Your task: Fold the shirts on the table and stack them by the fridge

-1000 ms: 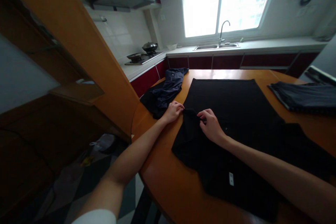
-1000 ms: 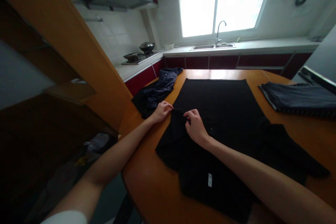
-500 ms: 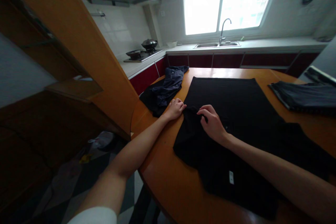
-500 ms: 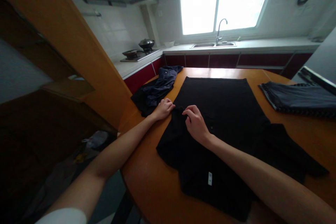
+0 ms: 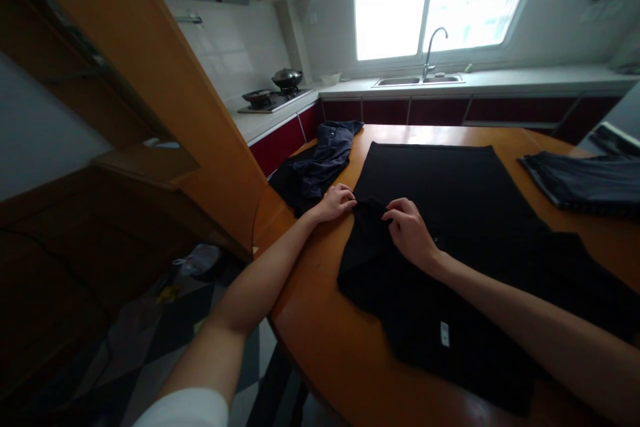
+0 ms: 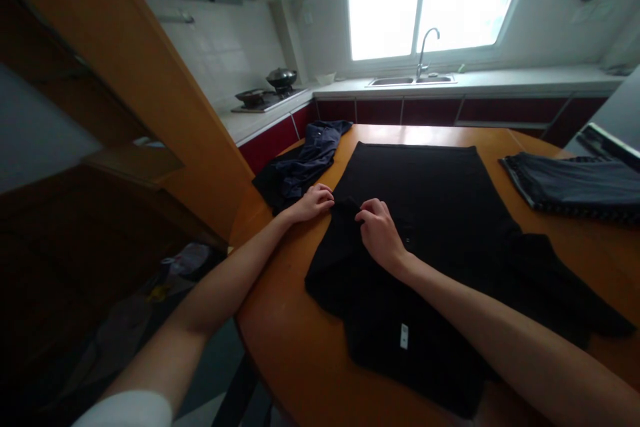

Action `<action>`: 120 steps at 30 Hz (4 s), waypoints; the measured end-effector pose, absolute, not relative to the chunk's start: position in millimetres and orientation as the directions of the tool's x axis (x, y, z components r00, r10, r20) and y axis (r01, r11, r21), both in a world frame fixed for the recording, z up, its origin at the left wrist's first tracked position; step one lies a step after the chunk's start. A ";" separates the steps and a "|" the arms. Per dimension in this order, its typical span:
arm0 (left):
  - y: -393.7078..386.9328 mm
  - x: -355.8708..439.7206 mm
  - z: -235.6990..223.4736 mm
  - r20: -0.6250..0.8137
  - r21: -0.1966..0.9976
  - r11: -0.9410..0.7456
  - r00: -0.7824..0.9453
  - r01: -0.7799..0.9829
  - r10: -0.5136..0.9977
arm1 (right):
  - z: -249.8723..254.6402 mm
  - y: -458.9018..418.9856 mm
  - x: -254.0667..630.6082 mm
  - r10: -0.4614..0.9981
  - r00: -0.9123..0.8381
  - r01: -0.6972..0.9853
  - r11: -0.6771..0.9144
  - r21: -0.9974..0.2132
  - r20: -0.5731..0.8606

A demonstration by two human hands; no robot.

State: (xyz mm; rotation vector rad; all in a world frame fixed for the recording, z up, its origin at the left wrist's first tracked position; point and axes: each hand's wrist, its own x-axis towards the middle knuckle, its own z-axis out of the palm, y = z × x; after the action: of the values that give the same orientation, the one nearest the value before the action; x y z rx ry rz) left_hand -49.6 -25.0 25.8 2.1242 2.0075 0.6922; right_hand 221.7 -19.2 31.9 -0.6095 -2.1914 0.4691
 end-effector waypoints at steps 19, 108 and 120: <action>-63.8 20.7 30.0 0.298 0.439 -0.284 0.160 0.852 0.941 | 27.3 -19.6 222.0 0.588 -0.659 0.470 0.809 -0.353 0.469; -46.3 -18.5 33.4 0.324 0.395 -0.076 -0.061 0.916 0.944 | 21.6 -25.3 218.9 0.602 -0.740 0.574 0.798 -0.186 0.299; -31.3 -1.8 28.6 0.355 0.322 -0.024 -0.097 0.947 0.930 | 21.7 -24.9 218.2 0.605 -0.741 0.577 0.796 -0.186 0.291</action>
State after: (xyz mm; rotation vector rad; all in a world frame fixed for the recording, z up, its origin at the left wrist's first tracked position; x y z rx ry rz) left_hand -1.8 -31.3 28.6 2.1332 2.2179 0.7831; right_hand 218.2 -24.9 21.7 -0.9003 -2.6485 0.1185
